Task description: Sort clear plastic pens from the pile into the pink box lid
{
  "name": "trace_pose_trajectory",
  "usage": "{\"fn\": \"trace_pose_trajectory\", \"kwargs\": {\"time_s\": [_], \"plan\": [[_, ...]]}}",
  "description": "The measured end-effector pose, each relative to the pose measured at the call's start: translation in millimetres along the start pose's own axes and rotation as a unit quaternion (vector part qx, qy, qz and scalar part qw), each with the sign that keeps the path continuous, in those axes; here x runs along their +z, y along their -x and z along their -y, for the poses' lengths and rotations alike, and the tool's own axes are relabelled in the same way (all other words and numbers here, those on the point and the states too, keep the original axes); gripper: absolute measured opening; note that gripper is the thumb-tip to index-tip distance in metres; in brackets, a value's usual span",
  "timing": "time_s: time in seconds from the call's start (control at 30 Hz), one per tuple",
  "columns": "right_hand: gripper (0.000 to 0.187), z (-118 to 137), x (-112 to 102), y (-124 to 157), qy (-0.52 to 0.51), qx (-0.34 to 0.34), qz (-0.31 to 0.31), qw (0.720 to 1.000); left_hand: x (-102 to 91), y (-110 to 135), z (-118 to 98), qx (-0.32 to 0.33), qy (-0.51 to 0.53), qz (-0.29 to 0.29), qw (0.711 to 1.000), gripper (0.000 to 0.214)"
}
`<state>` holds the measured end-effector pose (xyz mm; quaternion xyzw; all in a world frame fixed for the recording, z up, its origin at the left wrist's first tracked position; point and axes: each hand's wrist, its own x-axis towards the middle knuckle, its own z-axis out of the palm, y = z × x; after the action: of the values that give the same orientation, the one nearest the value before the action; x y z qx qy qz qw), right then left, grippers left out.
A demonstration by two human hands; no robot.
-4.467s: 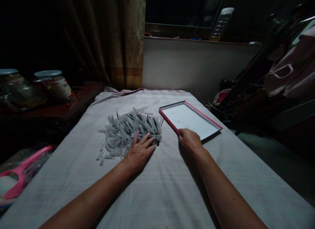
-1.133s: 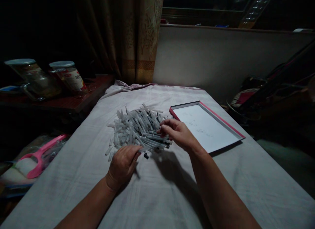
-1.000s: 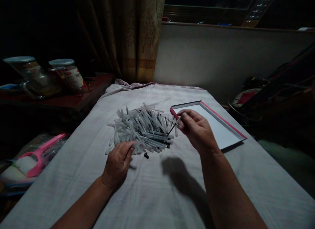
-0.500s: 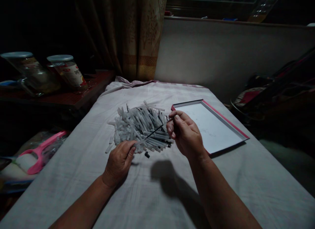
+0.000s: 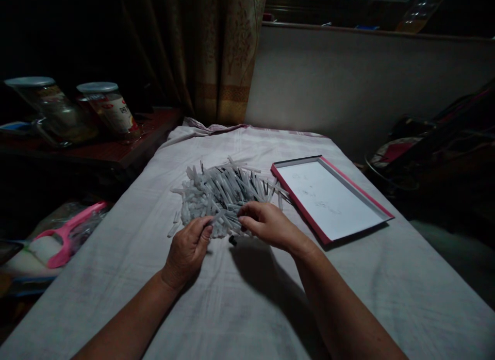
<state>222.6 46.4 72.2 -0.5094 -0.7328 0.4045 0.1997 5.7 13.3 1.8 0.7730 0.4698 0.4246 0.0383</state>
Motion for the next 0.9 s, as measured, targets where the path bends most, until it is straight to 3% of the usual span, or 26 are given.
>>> {"fn": "trace_pose_trajectory", "kwargs": {"time_s": [0.1, 0.17, 0.3, 0.4, 0.53, 0.67, 0.77, 0.9], "plan": [[0.022, -1, 10, 2, 0.222, 0.017, 0.068, 0.973, 1.7, 0, 3, -0.011, 0.001, 0.002, 1.0, 0.025], [0.026, 1, 22, 3, 0.295, 0.029, 0.079, 0.952, 3.0, 1, 5, -0.014, 0.002, 0.004, 1.0, 0.025], [0.027, 9, 41, 3, 0.341, 0.038, 0.056, 0.937, 3.2, 1, 6, -0.009, 0.001, 0.009, 1.0, 0.025], [0.026, 12, 37, 4, 0.329, 0.027, 0.06, 0.942, 1.6, 1, 5, 0.004, 0.001, 0.018, 1.0, 0.025], [0.021, 4, 12, 4, 0.228, 0.008, 0.034, 0.973, 0.3, 1, 3, 0.023, 0.002, 0.033, 0.999, 0.024], [0.023, -11, -7, -1, -0.015, -0.008, 0.001, 1.0, 1.0, 2, 2, 0.041, 0.003, 0.047, 0.998, 0.023], [0.016, -19, -9, -5, -0.214, 0.014, 0.024, 0.976, 1.1, 2, 1, 0.048, 0.009, 0.048, 0.998, 0.023], [0.021, -21, -5, -8, -0.335, 0.015, 0.01, 0.942, -0.9, 0, -3, 0.046, 0.016, 0.041, 0.998, 0.021]]}}
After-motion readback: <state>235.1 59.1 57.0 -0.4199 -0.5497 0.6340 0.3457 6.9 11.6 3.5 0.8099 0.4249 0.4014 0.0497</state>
